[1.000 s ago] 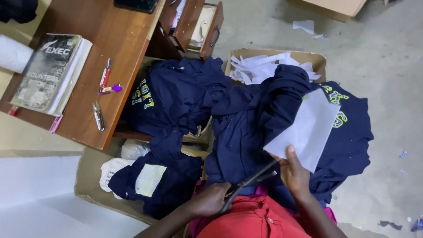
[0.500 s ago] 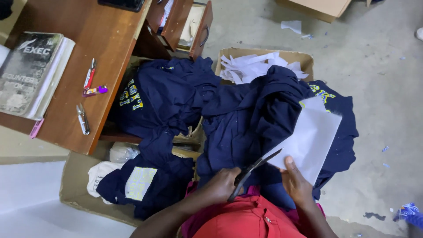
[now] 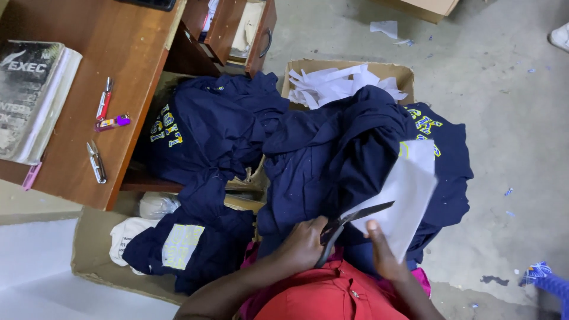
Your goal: Trimming excess backing material from embroidered t-shirts using scissors at a garment finishing station.
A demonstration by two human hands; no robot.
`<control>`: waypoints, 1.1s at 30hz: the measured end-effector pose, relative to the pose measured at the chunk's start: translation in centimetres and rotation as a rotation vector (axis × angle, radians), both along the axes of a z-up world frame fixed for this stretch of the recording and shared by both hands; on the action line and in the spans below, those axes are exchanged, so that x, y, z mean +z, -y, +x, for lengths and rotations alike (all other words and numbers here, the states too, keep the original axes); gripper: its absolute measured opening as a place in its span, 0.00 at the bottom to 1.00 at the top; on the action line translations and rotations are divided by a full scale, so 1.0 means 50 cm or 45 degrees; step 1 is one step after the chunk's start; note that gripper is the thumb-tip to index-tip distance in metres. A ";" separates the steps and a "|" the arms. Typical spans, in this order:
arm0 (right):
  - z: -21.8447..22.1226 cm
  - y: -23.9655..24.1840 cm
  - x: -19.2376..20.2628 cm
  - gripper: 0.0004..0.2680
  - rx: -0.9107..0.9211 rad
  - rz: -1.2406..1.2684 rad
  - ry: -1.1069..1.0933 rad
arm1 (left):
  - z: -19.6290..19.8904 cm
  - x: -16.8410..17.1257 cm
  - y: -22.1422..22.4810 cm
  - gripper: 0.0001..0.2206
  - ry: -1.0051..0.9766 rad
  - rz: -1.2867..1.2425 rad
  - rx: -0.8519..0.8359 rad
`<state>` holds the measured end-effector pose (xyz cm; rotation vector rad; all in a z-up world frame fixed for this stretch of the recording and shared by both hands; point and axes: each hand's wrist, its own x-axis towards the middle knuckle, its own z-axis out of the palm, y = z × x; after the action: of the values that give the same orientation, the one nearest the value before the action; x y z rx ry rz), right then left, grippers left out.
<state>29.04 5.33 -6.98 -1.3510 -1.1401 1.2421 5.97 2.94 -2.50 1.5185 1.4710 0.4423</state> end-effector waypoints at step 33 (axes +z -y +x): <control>-0.025 -0.019 -0.060 0.13 0.493 0.548 0.105 | -0.080 0.076 -0.242 0.14 -0.049 0.785 0.231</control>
<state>27.81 6.29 -9.95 -0.8894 -1.6732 1.1224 1.96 15.06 1.31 1.8716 1.5919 1.0542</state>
